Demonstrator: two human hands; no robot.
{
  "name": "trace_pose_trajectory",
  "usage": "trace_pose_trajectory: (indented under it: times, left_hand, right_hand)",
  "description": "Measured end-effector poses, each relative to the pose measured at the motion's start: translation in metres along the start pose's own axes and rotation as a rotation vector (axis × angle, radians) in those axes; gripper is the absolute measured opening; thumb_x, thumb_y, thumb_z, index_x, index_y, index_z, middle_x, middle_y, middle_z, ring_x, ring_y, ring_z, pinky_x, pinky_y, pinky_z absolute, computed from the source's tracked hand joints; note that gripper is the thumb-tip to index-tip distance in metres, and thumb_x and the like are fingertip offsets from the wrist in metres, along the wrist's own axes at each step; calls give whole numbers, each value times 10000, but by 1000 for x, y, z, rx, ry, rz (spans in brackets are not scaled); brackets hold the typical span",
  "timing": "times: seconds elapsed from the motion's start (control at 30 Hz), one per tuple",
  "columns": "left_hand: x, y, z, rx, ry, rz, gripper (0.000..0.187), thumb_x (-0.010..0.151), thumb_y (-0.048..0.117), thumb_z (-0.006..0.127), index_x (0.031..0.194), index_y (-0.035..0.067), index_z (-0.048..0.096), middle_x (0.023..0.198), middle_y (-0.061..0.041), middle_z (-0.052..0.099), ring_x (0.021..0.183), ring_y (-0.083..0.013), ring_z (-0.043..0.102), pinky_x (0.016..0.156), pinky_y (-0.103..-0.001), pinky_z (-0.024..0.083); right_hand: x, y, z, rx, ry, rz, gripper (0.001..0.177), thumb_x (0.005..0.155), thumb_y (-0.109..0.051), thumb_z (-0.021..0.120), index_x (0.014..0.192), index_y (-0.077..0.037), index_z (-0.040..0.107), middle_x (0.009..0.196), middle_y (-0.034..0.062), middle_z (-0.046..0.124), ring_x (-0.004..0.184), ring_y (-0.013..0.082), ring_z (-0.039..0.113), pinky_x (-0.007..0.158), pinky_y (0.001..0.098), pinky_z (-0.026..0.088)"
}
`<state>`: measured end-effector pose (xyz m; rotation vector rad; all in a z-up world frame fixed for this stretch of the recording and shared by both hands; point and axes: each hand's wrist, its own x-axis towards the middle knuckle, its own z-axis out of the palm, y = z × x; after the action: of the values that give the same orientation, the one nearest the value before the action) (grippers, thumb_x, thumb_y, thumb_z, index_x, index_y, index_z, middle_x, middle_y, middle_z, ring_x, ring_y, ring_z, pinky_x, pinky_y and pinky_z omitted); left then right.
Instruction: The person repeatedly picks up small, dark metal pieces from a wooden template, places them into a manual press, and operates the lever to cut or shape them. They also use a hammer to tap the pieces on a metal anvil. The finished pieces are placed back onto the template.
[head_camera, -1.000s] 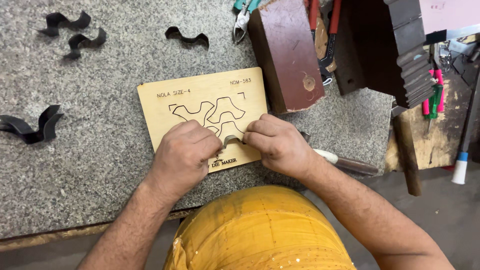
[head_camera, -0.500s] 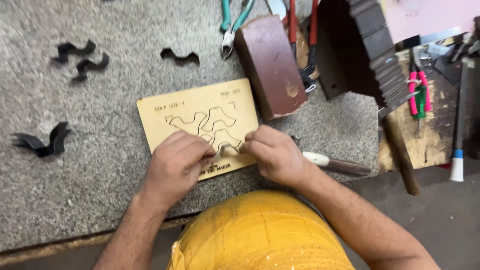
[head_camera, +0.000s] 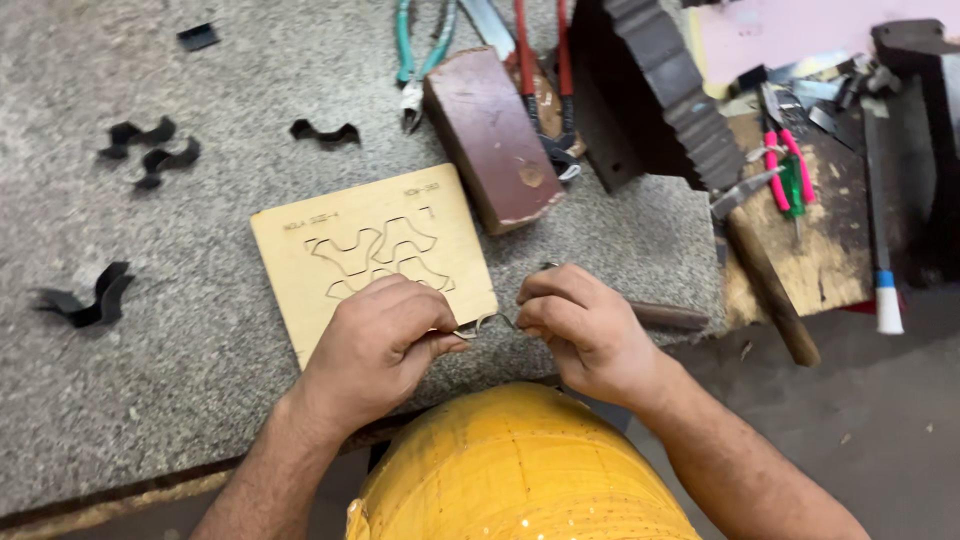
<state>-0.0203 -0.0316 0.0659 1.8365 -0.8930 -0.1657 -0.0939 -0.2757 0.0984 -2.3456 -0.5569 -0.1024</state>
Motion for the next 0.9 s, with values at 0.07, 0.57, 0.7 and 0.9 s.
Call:
trace_pose_trajectory:
  times: [0.07, 0.57, 0.7, 0.9]
  left_hand:
    - [13, 7, 5, 45, -84, -1, 223, 762, 150, 857, 850, 73, 667, 792, -75, 693, 797, -280, 666, 701, -403, 526]
    - [114, 46, 139, -310, 167, -131, 366, 768, 37, 825, 1123, 30, 738, 952, -95, 772, 813, -179, 757, 731, -310, 608]
    - [140, 44, 178, -290, 285, -203, 364, 765, 35, 838, 1113, 9, 732, 930, -67, 749, 790, -121, 726, 715, -269, 594]
    - [157, 40, 221, -304, 450, -201, 363, 816, 7, 832, 1155, -4, 702, 1013, -62, 662, 847, -114, 698, 728, -240, 583]
  right_hand:
    - [-3, -1, -20, -17, -60, -17, 333, 711, 87, 662, 1019, -40, 658, 1058, 120, 662, 975, 323, 640, 803, 407, 537]
    - [-134, 107, -136, -305, 362, 583, 333, 857, -193, 767, 1136, -48, 658, 1018, 146, 667, 938, 326, 683, 816, 415, 546]
    - [-206, 179, -128, -584, 288, 668, 465, 789, -244, 801, 1139, 3, 619, 1048, 218, 632, 1000, 429, 596, 868, 502, 486]
    - [-267, 212, -112, -602, 144, 806, 434, 804, -283, 796, 1108, -30, 617, 1032, 204, 650, 989, 425, 616, 855, 504, 501]
